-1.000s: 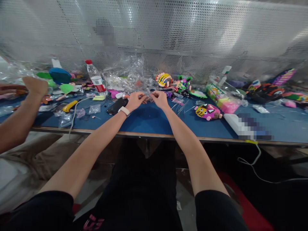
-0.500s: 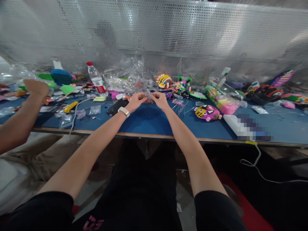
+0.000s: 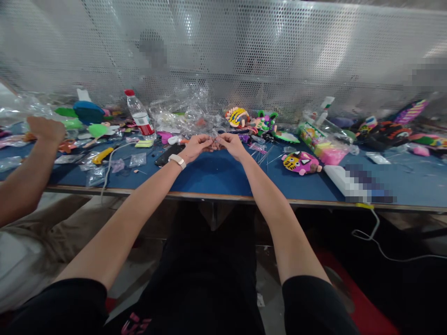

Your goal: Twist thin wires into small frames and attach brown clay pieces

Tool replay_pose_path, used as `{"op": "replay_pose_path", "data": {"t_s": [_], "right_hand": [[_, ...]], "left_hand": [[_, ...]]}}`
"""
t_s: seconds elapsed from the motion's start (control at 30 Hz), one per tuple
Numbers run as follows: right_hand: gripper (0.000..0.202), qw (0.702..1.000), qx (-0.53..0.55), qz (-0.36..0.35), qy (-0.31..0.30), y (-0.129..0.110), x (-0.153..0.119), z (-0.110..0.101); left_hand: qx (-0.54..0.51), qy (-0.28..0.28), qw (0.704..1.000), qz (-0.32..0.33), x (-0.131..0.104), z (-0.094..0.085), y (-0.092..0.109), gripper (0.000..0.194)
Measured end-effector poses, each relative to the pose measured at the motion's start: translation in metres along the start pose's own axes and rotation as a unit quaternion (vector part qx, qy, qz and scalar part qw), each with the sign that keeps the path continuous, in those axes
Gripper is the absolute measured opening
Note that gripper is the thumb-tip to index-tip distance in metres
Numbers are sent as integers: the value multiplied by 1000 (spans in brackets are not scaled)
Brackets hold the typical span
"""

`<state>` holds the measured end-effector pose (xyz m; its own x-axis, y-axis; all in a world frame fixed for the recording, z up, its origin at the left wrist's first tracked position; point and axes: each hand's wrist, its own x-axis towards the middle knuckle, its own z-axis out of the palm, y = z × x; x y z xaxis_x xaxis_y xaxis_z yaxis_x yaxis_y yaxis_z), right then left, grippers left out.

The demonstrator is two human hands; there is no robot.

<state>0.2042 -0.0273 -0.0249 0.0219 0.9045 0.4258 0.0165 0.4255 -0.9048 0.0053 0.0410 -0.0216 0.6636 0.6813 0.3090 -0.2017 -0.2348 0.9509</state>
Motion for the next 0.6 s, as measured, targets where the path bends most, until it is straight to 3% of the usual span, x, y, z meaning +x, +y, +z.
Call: {"op": "replay_pose_path", "data": {"t_s": [0.4,0.6], "right_hand": [[48,991,-114,-35,54,2,1,4],[52,994,-78,-28,65,3,1,6]], "left_hand": [[104,42,992,53,3,-1,-4,44],[96,42,991,77,2,1,0,44]]}}
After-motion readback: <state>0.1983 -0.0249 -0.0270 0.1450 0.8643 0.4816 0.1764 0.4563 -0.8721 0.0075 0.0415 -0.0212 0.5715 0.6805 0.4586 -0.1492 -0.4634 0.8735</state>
